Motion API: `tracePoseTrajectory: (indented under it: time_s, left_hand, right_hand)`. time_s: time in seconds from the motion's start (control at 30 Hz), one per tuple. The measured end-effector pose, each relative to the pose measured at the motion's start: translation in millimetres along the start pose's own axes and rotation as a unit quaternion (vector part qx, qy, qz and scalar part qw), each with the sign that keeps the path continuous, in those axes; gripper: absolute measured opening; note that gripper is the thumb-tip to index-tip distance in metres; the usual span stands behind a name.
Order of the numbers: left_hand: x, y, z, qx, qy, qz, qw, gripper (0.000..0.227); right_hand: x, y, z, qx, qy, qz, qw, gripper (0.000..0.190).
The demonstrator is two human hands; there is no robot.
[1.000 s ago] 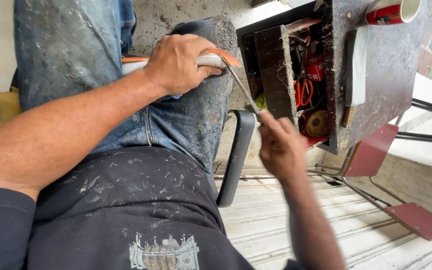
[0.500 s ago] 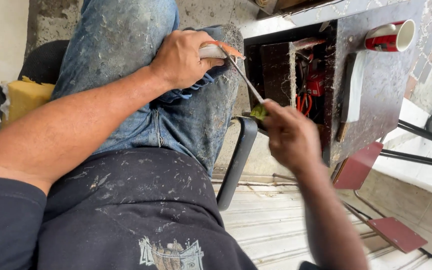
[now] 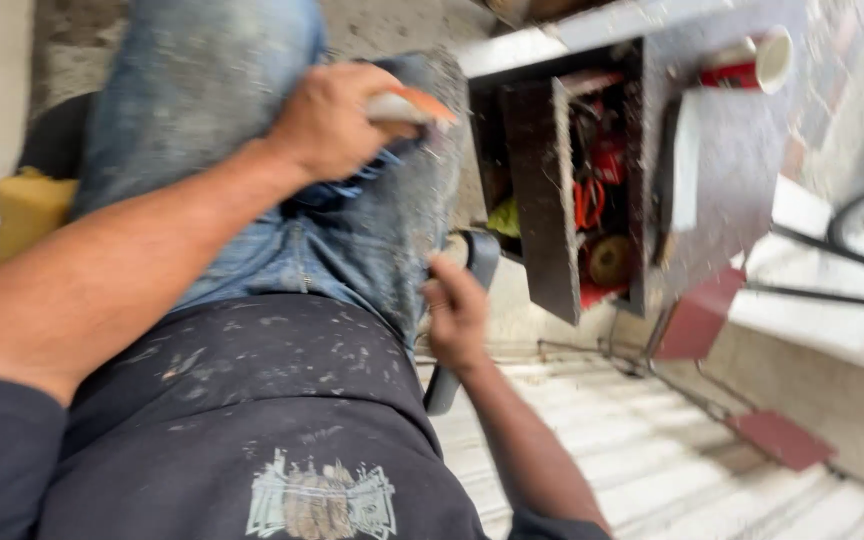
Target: The person sits in a chair with a blue and orange sneaker on their lap. They use a screwdriver to pry and separate the sole from the upper part of the shoe, then use pliers to pull out remaining material from the gap.
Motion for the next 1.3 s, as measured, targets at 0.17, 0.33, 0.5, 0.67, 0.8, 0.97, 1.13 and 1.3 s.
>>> tracePoseTrajectory:
  time_s: [0.17, 0.33, 0.5, 0.67, 0.8, 0.97, 1.13, 1.3]
  left_hand:
    - [-10.7, -13.4, -7.2, 0.013, 0.015, 0.035, 0.999, 0.040]
    - [-5.2, -17.5, -1.4, -0.059, 0.107, 0.102, 0.987, 0.046]
    - [63.8, -15.2, 55.7, -0.198, 0.061, 0.026, 0.978, 0.052]
    - [82.1, 2.5, 54.4, -0.218, 0.238, 0.492, 0.808, 0.021]
    - [77.9, 16.0, 41.2, -0.163, 0.215, 0.386, 0.882, 0.018]
    - [90.1, 10.5, 42.4, -0.114, 0.217, 0.339, 0.908, 0.033]
    - [95.8, 12.7, 31.3, -0.096, 0.237, 0.318, 0.913, 0.023]
    - [105.4, 17.3, 22.3, -0.061, 0.263, 0.314, 0.910, 0.014]
  right_hand:
    - [-14.5, 39.7, -41.6, -0.095, -0.296, -0.213, 0.926, 0.035]
    - [-45.1, -39.0, -11.8, 0.087, -0.311, -0.262, 0.910, 0.033]
    - [-17.7, -200.1, 71.9, 0.374, -0.321, -0.237, 0.837, 0.017]
    - [102.5, -318.9, 157.7, 0.385, 0.071, -0.270, 0.880, 0.040]
    - [96.6, -318.5, 155.9, 0.335, -0.094, -0.391, 0.852, 0.022]
    - [89.7, -317.9, 68.1, 0.456, 0.180, -0.310, 0.815, 0.056]
    - [64.0, -241.6, 28.2, 0.314, -0.005, 0.156, 0.937, 0.041]
    - [-16.6, -136.6, 39.5, 0.093, -0.193, 0.181, 0.960, 0.038]
Point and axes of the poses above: each hand's wrist, its own z-axis towards the middle knuckle, its own y-axis out of the palm, x = y × z, the point moved 5 cm from there along z, towards the middle knuckle, and after that the axes turned 10 degrees about y, right-handed, at the moved point
